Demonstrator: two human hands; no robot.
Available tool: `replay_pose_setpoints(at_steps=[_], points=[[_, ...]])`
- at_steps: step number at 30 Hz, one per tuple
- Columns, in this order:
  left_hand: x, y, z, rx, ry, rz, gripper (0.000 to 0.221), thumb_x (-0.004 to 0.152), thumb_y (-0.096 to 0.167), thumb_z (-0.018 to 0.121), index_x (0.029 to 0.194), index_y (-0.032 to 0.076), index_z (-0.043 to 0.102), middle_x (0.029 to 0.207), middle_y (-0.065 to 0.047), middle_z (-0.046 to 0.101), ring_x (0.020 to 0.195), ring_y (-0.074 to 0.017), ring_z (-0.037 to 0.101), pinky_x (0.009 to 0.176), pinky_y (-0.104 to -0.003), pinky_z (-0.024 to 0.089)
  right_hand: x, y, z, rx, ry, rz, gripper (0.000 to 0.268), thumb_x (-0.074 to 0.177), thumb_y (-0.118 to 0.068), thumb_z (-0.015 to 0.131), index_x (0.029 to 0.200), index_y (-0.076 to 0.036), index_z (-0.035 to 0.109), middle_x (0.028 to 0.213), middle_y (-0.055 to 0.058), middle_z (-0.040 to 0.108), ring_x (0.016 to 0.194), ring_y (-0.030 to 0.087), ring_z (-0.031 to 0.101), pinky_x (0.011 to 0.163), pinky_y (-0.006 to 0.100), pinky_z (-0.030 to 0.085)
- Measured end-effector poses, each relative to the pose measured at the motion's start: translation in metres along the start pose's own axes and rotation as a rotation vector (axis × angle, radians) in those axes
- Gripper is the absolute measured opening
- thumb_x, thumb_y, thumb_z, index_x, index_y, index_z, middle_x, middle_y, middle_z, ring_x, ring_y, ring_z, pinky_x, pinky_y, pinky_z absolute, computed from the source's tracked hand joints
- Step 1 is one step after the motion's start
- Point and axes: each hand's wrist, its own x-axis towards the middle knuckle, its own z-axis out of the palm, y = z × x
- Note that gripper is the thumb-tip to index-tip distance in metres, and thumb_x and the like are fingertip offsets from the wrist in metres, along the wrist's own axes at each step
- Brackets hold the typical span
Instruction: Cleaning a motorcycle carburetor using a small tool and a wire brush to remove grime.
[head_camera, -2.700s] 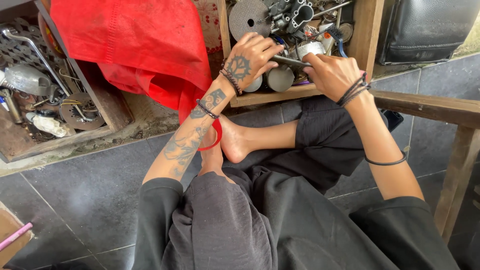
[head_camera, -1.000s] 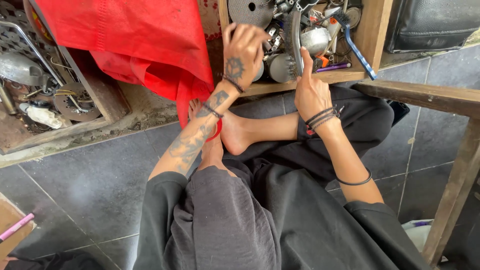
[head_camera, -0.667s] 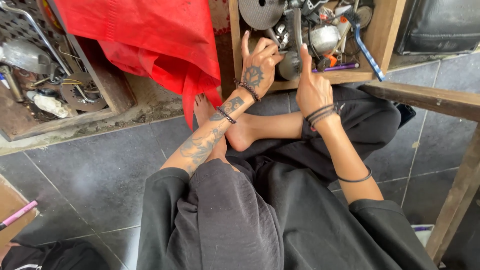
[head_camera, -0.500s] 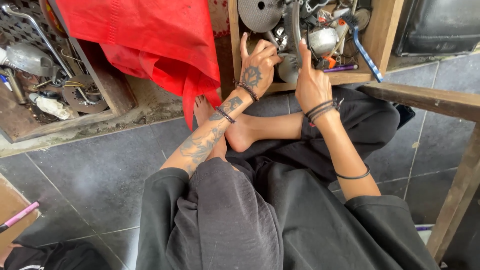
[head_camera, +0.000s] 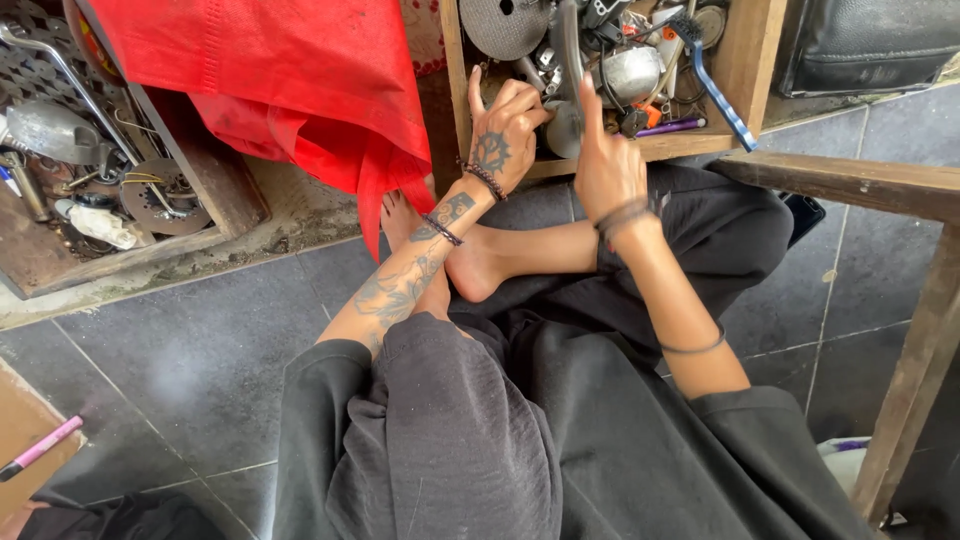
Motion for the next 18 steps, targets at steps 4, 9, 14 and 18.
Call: replay_pose_setpoints(at_steps=[4, 9, 14, 18], points=[[-0.004, 0.001, 0.0, -0.009, -0.031, -0.021, 0.028, 0.079, -0.006, 0.059, 0.091, 0.008, 0.08, 0.095, 0.0, 0.063, 0.103, -0.0209, 0.056, 0.119, -0.069, 0.001, -0.057, 0.001, 0.006, 0.067, -0.041, 0.083, 0.076, 0.095, 0.0, 0.054, 0.163, -0.008, 0.021, 0.067, 0.023, 0.065, 0.05, 0.041, 0.061, 0.045, 0.054, 0.044], [-0.004, 0.001, 0.005, -0.036, 0.0, -0.034, 0.028, 0.08, -0.009, 0.059, 0.09, 0.005, 0.08, 0.092, -0.001, 0.061, 0.099, -0.021, 0.057, 0.12, -0.068, 0.006, -0.009, 0.009, 0.008, 0.067, -0.039, 0.033, 0.075, 0.096, -0.002, 0.056, 0.162, -0.01, 0.023, 0.064, 0.023, 0.064, 0.051, 0.044, 0.062, 0.047, 0.058, 0.044], [-0.002, 0.002, 0.002, -0.021, -0.015, -0.02, 0.027, 0.082, -0.006, 0.059, 0.09, 0.008, 0.08, 0.092, 0.0, 0.061, 0.099, -0.0202, 0.056, 0.12, -0.069, 0.005, 0.012, 0.013, -0.015, 0.118, -0.043, -0.018, 0.072, 0.097, 0.002, 0.058, 0.159, -0.01, 0.024, 0.066, 0.024, 0.066, 0.05, 0.043, 0.063, 0.047, 0.057, 0.047], [-0.005, 0.001, 0.001, -0.015, -0.041, -0.022, 0.03, 0.078, -0.009, 0.061, 0.093, 0.008, 0.08, 0.095, 0.0, 0.063, 0.103, -0.0204, 0.057, 0.121, -0.067, 0.003, -0.048, 0.017, -0.008, 0.121, -0.069, 0.037, 0.075, 0.095, 0.0, 0.059, 0.161, -0.008, 0.023, 0.063, 0.024, 0.063, 0.049, 0.045, 0.06, 0.045, 0.056, 0.044]])
